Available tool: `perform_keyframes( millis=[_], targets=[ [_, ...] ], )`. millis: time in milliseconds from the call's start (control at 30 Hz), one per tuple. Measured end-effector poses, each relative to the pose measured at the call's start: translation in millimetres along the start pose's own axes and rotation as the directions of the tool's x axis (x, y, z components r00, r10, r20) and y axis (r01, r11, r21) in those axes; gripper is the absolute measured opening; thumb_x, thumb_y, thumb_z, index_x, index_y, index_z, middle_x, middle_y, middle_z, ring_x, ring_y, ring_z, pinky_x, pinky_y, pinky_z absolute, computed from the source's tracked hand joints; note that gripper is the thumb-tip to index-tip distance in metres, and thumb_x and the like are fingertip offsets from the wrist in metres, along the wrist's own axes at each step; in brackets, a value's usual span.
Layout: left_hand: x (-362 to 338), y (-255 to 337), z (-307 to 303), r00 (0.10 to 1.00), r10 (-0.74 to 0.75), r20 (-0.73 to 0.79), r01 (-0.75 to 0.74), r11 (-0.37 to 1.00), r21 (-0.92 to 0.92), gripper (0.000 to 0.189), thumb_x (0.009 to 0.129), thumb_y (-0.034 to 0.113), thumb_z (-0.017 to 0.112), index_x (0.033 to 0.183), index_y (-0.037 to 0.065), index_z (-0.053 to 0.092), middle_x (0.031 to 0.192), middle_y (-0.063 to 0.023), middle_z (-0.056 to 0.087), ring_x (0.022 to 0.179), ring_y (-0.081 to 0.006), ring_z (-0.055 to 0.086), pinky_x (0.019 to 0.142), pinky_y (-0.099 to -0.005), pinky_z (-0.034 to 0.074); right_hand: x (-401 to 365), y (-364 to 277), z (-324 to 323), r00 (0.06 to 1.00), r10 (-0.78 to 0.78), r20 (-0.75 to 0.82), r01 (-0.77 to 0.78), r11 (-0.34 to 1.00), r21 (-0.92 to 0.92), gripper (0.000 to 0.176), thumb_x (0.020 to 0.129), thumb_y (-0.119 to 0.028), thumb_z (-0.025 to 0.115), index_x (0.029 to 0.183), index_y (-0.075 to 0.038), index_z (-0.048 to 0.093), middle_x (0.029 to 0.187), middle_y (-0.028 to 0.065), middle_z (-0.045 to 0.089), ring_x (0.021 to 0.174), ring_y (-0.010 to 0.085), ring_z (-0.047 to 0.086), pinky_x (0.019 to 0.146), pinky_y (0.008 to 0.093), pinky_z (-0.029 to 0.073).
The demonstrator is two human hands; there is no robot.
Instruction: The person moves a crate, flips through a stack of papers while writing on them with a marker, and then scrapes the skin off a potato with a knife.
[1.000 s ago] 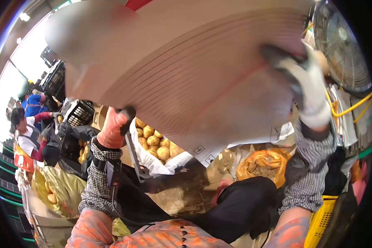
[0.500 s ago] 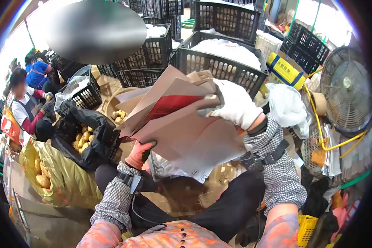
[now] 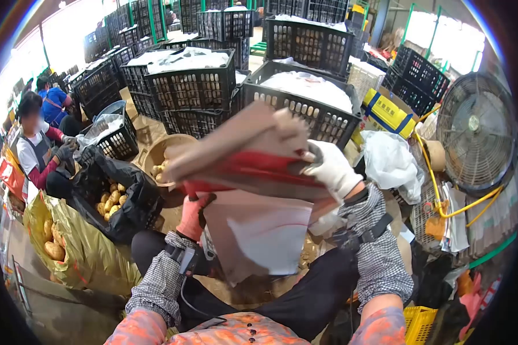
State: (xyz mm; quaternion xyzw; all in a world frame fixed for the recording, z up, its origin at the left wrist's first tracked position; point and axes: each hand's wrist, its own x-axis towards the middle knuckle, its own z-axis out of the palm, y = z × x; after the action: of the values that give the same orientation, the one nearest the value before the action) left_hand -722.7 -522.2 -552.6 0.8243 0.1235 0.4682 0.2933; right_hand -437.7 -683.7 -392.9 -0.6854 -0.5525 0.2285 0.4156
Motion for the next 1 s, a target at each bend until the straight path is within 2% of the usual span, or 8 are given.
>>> perform_keyframes(
  millis=[67,333,500,533,667,733,867,1000],
  targets=[
    [29,12,-4,0.571,-0.802,0.174,0.498,0.17,-0.851,0.011,0.085,0.011,0.063,0.092,0.003,0.064,0.084,-0.0077,0.064,0.072,-0.0181,0.063,0.059,-0.0309,0.052,0,23,-27,0.992,0.122,0.031,-0.121,0.991,-0.057,0.009,0.079,-0.006,0.062,0.087,-0.005,0.058,0.08,-0.0044,0.054,0.071,0.0059,0.046,0.068,0.0232,0.044],
    [114,-36,-18,0.667,-0.742,0.073,0.609,0.486,-0.627,0.017,0.086,0.018,0.064,0.09,0.002,0.067,0.077,-0.0008,0.064,0.064,-0.0091,0.056,0.058,-0.0246,0.043,21,102,12,0.95,0.289,-0.118,-0.208,0.867,0.453,0.019,0.088,-0.03,0.062,0.093,-0.012,0.061,0.062,-0.0046,0.049,0.049,0.0069,0.044,0.043,0.024,0.033],
    [43,-176,18,0.545,-0.836,0.07,0.816,0.547,0.187,0.055,0.085,0.044,0.062,0.1,-0.009,0.06,0.085,-0.0163,0.064,0.079,-0.0251,0.06,0.069,-0.0371,0.047,6,161,12,0.84,0.542,-0.023,-0.477,0.758,0.445,0.032,0.093,-0.038,0.053,0.106,-0.01,0.063,0.083,0.0004,0.065,0.058,0.0081,0.052,0.047,0.0225,0.038],
    [0,-231,15,0.7,-0.613,0.367,0.42,0.768,0.484,0.052,0.082,0.04,0.066,0.108,-0.005,0.059,0.093,-0.015,0.064,0.08,-0.0226,0.06,0.07,-0.0368,0.048,-4,169,3,0.819,0.573,0.032,-0.529,0.733,0.428,0.035,0.093,-0.041,0.052,0.108,-0.011,0.063,0.085,0.0005,0.065,0.059,0.008,0.052,0.046,0.0223,0.038],
    [-9,-182,28,0.372,-0.925,0.073,0.902,0.341,-0.264,0.04,0.077,0.015,0.072,0.11,0.0,0.055,0.09,-0.0083,0.063,0.074,-0.0172,0.06,0.065,-0.0326,0.049,-71,212,-42,0.816,0.577,0.048,-0.48,0.628,0.613,0.036,0.094,-0.035,0.049,0.111,-0.005,0.06,0.088,0.0033,0.066,0.058,0.0071,0.052,0.045,0.0183,0.035],
    [2,-164,27,0.359,-0.928,0.099,0.841,0.275,-0.466,0.049,0.079,0.019,0.072,0.118,-0.002,0.05,0.11,-0.0133,0.058,0.095,-0.0212,0.058,0.079,-0.0352,0.048,-112,232,-46,0.847,0.531,0.021,-0.504,0.79,0.349,0.038,0.095,-0.036,0.05,0.111,-0.004,0.06,0.089,0.0064,0.067,0.055,0.0081,0.052,0.044,0.0198,0.036],
    [4,-86,52,0.887,-0.458,0.055,0.429,0.862,0.27,0.074,0.074,0.025,0.073,0.135,-0.001,0.039,0.138,-0.0287,0.032,0.128,-0.0399,0.034,0.105,-0.0434,0.029,-193,272,-14,0.588,0.758,0.284,-0.775,0.426,0.467,0.032,0.096,-0.028,0.049,0.112,-0.002,0.056,0.092,0.0116,0.066,0.06,0.0126,0.059,0.045,0.0216,0.042],
    [-15,55,103,0.434,-0.12,0.893,-0.022,0.989,0.143,0.097,0.054,0.044,0.079,0.134,0.004,0.041,0.139,-0.0303,0.03,0.129,-0.0509,0.026,0.107,-0.0579,0.019,-264,281,33,0.678,0.732,0.065,-0.645,0.55,0.531,0.021,0.091,-0.023,0.053,0.095,-0.005,0.065,0.076,0.0006,0.062,0.057,0.0086,0.053,0.048,0.0229,0.041]
  ],
)
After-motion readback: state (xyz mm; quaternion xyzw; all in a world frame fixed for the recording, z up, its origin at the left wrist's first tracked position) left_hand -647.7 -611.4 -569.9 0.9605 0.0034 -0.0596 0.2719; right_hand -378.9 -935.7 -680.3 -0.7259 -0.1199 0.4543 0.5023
